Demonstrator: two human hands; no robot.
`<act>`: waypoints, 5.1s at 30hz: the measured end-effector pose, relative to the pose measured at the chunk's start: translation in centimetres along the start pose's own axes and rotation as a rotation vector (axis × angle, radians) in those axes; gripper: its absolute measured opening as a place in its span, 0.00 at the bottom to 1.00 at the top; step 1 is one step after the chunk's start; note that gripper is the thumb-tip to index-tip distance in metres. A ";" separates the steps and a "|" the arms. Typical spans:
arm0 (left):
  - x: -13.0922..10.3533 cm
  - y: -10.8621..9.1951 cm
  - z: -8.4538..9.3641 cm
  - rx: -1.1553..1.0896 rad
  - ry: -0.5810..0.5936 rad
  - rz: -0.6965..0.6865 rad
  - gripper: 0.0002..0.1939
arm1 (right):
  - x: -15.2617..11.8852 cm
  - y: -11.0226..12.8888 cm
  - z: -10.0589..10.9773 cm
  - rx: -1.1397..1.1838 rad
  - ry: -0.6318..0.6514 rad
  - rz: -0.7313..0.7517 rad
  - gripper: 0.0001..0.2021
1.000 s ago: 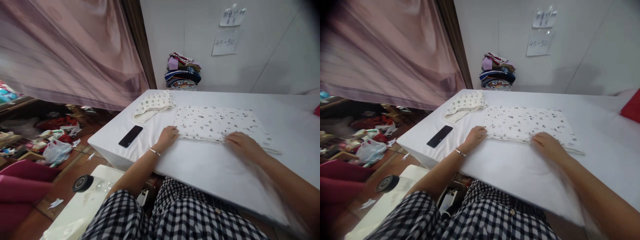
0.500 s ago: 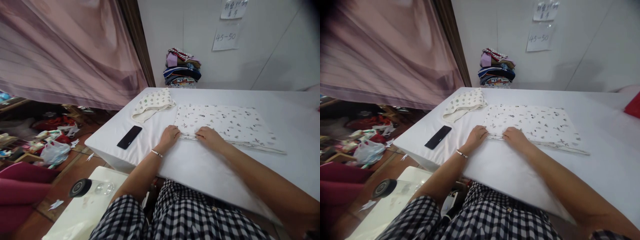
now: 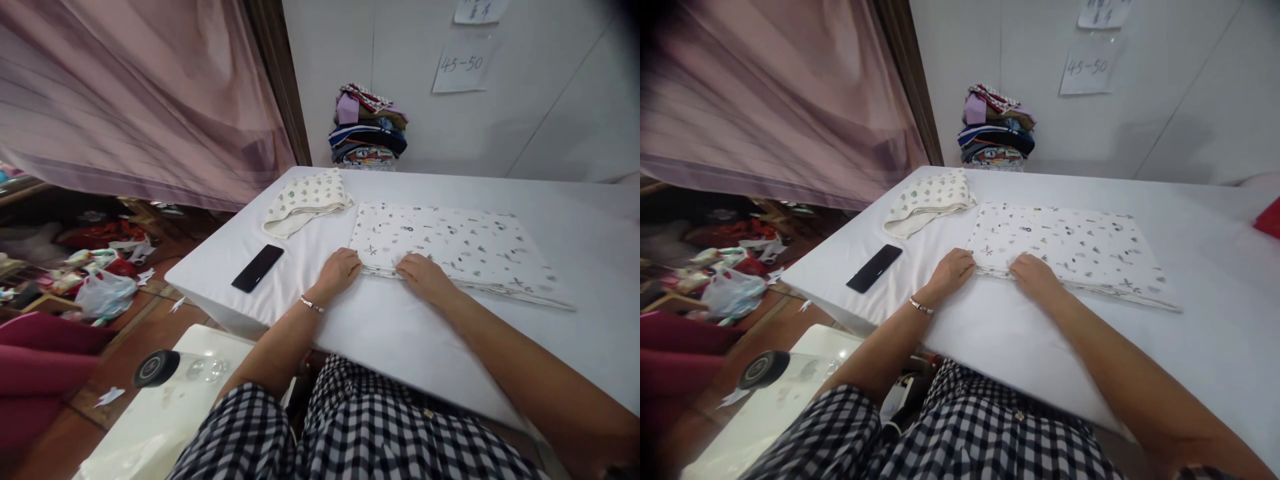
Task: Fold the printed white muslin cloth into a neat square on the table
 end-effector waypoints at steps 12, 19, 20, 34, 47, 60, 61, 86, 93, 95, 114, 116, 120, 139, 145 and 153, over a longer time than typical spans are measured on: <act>0.1 0.4 0.2 -0.052 -0.025 0.046 0.09 | -0.4 -0.7 0.5 0.083 -0.133 -0.064 0.14; 0.2 1.0 0.2 -0.077 -0.008 0.121 0.09 | -0.7 -0.3 0.4 0.062 -0.103 -0.028 0.12; 0.2 1.0 0.2 -0.082 -0.003 0.125 0.09 | -0.6 0.0 0.5 0.055 -0.096 -0.013 0.11; 0.4 1.6 0.2 -0.122 -0.037 0.172 0.07 | 0.3 0.2 0.2 -0.071 0.017 -0.032 0.11; -0.1 0.8 0.3 -0.091 0.005 0.062 0.07 | -0.3 1.1 0.2 -0.029 0.025 0.064 0.13; -0.4 1.3 0.4 -0.060 -0.038 0.031 0.06 | -0.5 1.5 0.1 -0.039 0.017 0.114 0.12; -0.4 1.3 0.4 -0.062 -0.041 0.037 0.06 | -0.5 1.5 0.2 -0.039 0.006 0.113 0.12; -0.2 1.5 0.7 0.072 -0.011 0.139 0.09 | -0.7 1.5 0.8 -0.111 -0.145 0.110 0.15; -0.5 1.7 -0.3 0.145 0.090 0.170 0.10 | -0.6 1.7 0.2 -0.135 -0.104 0.142 0.14; -0.6 2.1 -0.1 0.109 0.086 0.202 0.09 | -0.6 1.7 0.2 -0.128 -0.114 0.145 0.13; 0.6 4.5 2.2 -0.232 -0.083 0.461 0.11 | -0.2 1.6 -0.4 -0.080 -0.106 0.132 0.15; 2.3 1.5 2.7 -0.152 -0.124 0.306 0.12 | -0.2 1.6 -0.4 -0.089 -0.106 0.126 0.15; 4.9 -2.8 1.4 0.003 -0.100 0.107 0.16 | -0.1 1.6 -0.4 -0.093 -0.106 0.118 0.14; 4.6 0.4 -4.3 0.243 0.067 0.303 0.23 | 4.5 -3.2 1.4 0.183 -0.062 -0.136 0.14; 4.5 0.8 -4.9 0.224 0.131 0.338 0.26 | 11.3 -8.2 -1.1 0.022 0.060 -0.218 0.18; 4.2 1.2 -5.7 0.191 0.197 0.370 0.31 | 18.6 -11.1 -5.6 -0.074 0.192 -0.282 0.19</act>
Point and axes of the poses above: each hand's wrist, its own x-axis towards the middle knuckle, its own z-axis out of the back of the hand, y = z × x, the point moved 10 cm from there along x, towards the middle knuckle, and after that the axes turned 14 degrees about z, right-handed, at the moved point
